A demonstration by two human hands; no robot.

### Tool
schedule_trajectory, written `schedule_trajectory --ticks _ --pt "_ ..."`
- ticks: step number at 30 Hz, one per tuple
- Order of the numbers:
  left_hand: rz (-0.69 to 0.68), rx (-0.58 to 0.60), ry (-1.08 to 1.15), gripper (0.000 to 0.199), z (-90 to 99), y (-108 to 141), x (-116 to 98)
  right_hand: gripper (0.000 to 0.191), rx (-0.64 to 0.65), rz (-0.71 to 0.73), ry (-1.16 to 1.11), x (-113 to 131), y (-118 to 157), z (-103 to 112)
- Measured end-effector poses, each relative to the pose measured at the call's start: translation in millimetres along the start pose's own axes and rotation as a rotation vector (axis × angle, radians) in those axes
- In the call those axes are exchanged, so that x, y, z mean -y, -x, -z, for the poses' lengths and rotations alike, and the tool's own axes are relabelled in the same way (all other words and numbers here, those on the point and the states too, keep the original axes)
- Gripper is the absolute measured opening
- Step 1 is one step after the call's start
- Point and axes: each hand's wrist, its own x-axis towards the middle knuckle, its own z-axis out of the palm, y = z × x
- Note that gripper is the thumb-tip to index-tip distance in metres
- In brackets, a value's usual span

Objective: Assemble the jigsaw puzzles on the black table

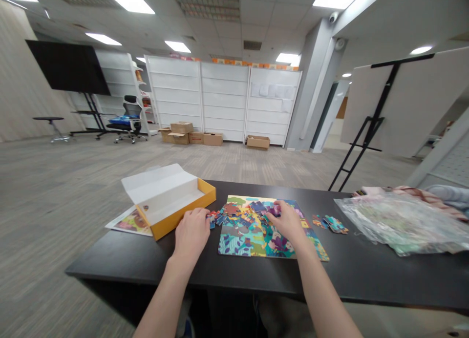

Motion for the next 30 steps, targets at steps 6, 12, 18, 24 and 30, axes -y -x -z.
schedule_trajectory --ticks 6,12,18,24,30 --pt "-0.049 -0.001 0.677 0.026 -6.6 -4 -24 0.046 -0.045 0.087 -0.4 17 6 10" --pt "-0.1 0.278 1.19 0.039 -18.8 -2 -51 0.046 0.112 0.495 -0.443 63 27 6" --pt "-0.049 -0.053 0.518 0.028 -20.8 -9 -24 0.033 0.002 0.206 -0.019 24 14 8" --pt "-0.04 -0.011 0.182 0.035 -20.0 -10 -4 0.029 0.081 0.069 0.239 -1 9 -4" --pt "-0.056 -0.014 0.003 0.033 -15.2 -6 -3 0.038 -0.017 0.044 0.098 1 8 -9"
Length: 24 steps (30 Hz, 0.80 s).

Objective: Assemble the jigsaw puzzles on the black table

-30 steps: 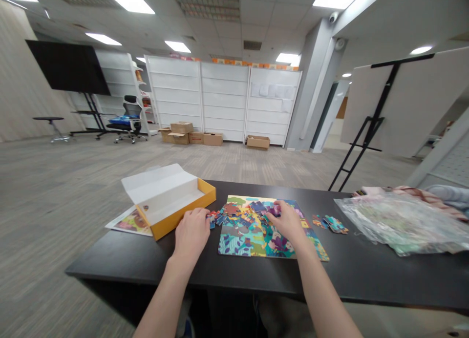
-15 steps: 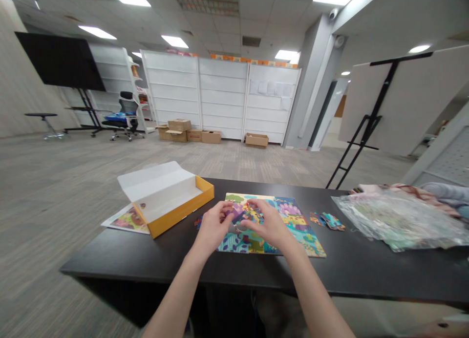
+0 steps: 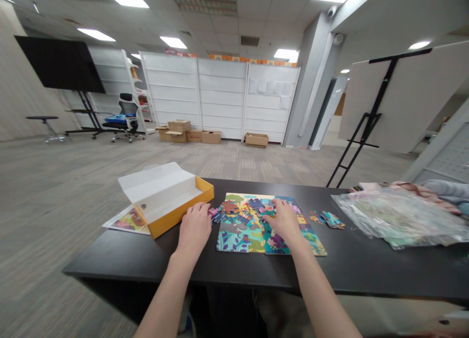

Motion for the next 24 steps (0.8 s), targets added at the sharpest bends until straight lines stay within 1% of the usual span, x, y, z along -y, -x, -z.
schedule_trajectory --ticks 2,5,8,11,13,16,18,22,24 --pt "-0.024 -0.041 0.016 0.032 0.0 0 -3 0.034 -0.032 -0.001 -0.103 -3 -2 0" --pt "-0.11 -0.079 0.12 0.029 -1.8 2 -12 0.021 -0.021 0.004 -0.309 -8 -7 6" --pt "-0.232 -0.071 0.229 0.024 -3.3 6 -27 0.026 -0.053 -0.038 -0.493 -20 -12 21" --pt "-0.353 -0.052 0.294 0.022 -3.7 15 -47 0.03 -0.15 -0.144 -0.523 -45 -16 34" --pt "-0.447 -0.016 0.329 0.02 -4.4 22 -61 0.031 -0.157 -0.205 -0.488 -65 -16 36" --pt "-0.575 0.088 0.356 0.017 -7.6 32 -78 0.027 -0.082 -0.237 -0.461 -87 -14 32" --pt "-0.623 0.149 0.349 0.017 -10.5 36 -86 0.023 -0.012 -0.234 -0.479 -94 -13 27" --pt "-0.655 0.218 0.307 0.028 -12.8 37 -96 0.017 0.094 -0.249 -0.508 -92 -10 23" --pt "-0.667 0.239 0.292 0.027 -11.7 37 -99 0.015 0.115 -0.255 -0.491 -88 -9 24"
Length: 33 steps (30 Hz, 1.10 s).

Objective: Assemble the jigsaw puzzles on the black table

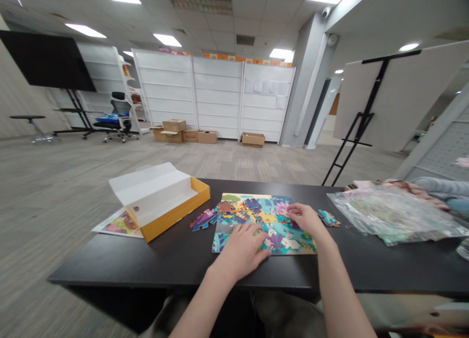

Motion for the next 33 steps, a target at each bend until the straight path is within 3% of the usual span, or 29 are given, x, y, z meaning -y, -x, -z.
schedule_trajectory --ticks 8,16,33 --pt "-0.009 0.039 0.004 0.028 1.0 0 -2 0.008 -0.098 0.067 0.211 4 4 1" --pt "-0.002 0.048 -0.01 0.028 0.6 1 -1 0.013 -0.033 0.087 0.458 4 6 -2" --pt "-0.001 0.055 -0.002 0.027 0.6 1 0 0.023 0.033 0.113 0.489 12 9 -4"
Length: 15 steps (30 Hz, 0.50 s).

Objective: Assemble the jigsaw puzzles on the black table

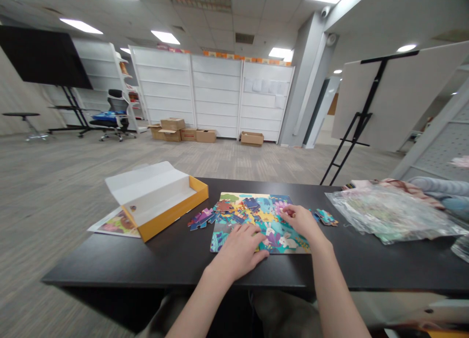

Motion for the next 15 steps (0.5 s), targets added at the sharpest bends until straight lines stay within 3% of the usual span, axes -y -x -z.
schedule_trajectory --ticks 15 --pt "0.004 -0.003 0.022 0.028 0.0 -0.4 -0.3 0.017 -0.011 -0.004 -0.026 0.6 -0.1 2.7"
